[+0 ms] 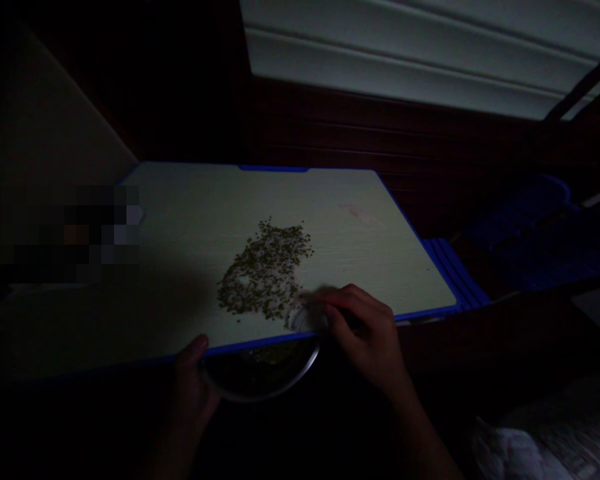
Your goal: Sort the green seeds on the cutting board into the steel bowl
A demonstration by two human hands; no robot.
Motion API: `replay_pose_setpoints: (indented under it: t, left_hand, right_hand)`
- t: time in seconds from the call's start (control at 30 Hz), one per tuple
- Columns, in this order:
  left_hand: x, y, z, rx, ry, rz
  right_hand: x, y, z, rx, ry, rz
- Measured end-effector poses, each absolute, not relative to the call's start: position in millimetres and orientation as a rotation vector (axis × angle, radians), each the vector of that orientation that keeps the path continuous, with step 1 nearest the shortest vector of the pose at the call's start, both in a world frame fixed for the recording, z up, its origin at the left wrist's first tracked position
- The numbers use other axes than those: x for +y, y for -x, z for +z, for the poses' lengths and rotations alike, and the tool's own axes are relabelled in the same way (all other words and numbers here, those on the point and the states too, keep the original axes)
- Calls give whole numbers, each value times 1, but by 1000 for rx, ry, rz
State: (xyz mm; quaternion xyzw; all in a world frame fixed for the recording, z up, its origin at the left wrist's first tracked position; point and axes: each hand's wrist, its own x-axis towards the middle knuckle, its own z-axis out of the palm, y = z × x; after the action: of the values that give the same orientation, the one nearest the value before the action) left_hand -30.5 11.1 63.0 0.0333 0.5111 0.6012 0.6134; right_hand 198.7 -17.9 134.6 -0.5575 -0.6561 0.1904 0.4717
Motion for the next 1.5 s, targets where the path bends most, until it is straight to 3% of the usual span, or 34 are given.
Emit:
replay_pose_setpoints:
  t: [0.9,1.5]
  left_hand:
    - [10,31,58,1152,-117,1403]
    - [10,30,60,1196,-72,1427]
  right_hand:
    - [-13,-194,129,-1591,1406,335]
    - [-12,-193,134,-1751,1300,422]
